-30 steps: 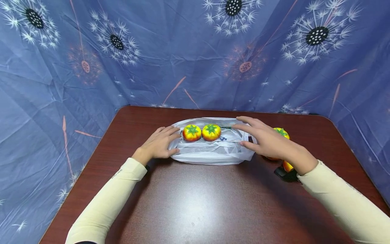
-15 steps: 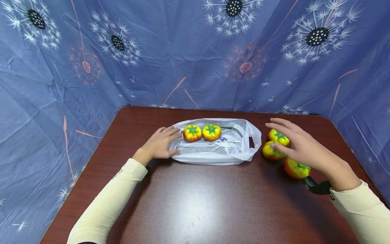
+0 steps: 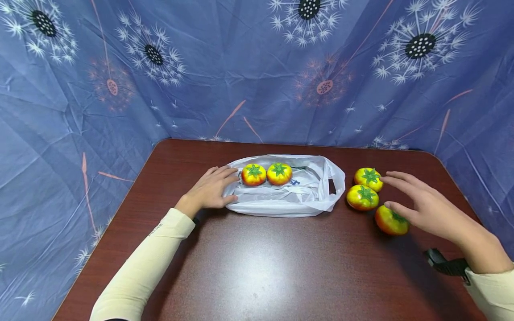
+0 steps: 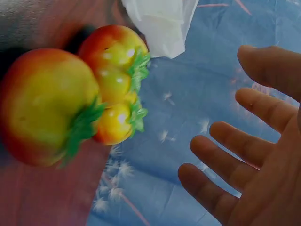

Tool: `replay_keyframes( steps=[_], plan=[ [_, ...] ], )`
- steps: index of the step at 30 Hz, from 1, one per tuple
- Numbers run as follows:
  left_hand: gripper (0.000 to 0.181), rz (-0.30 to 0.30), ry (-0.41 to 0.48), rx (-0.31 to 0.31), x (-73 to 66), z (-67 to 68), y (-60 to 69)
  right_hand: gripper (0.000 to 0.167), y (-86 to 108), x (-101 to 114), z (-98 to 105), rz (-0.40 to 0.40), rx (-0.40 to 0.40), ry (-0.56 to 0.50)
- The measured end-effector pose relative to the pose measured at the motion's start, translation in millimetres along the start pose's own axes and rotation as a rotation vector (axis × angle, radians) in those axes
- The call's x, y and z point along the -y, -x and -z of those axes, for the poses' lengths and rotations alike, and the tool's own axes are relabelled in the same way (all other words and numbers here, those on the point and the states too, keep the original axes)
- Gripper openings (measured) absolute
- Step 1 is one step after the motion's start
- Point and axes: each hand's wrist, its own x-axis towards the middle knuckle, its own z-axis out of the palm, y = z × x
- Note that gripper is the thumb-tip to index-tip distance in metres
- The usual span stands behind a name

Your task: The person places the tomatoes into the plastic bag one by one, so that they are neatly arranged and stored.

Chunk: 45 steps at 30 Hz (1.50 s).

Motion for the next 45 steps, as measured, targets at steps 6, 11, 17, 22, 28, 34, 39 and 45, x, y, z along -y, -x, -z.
replay_keyframes(
  steps=[6, 11, 17, 22, 28, 34, 39, 45],
  plan=[
    [0.060, -0.006, 0.000, -0.002, -0.1, 0.9, 0.3, 0.062, 14.9, -8.8, -8.0, -0.023, -0.033, 0.003],
    [0.061, 0.004, 0.011, 0.001, 0.0, 4.0, 3.4, 0.061, 21.7, -15.6, -17.5, -0.014, -0.044, 0.033],
    [0.062, 0.005, -0.006, 0.015, 0.1, 6.2, 4.9, 0.061, 28.0, -22.7, -24.5, -0.225, 0.150, 0.102],
    [0.062, 0.000, -0.007, -0.002, -0.7, 8.1, 3.8, 0.080, 29.4, -24.0, -29.2, -0.429, 0.312, 0.147],
    [0.062, -0.007, -0.006, -0.008, -0.4, 7.5, 1.3, 0.082, 28.5, -21.9, -31.9, -0.440, 0.324, 0.172],
    [0.061, -0.002, -0.009, -0.017, 1.1, 6.3, 0.4, 0.079, 26.7, -20.5, -32.3, -0.420, 0.308, 0.184],
    [0.062, -0.010, 0.007, -0.024, 0.9, 5.8, -0.3, 0.075, 23.8, -19.0, -38.4, -0.383, 0.296, 0.189],
    [0.064, 0.006, 0.018, 0.002, -0.4, 4.4, -1.7, 0.064, 23.4, -19.9, -43.4, -0.305, 0.268, 0.205]
  ],
)
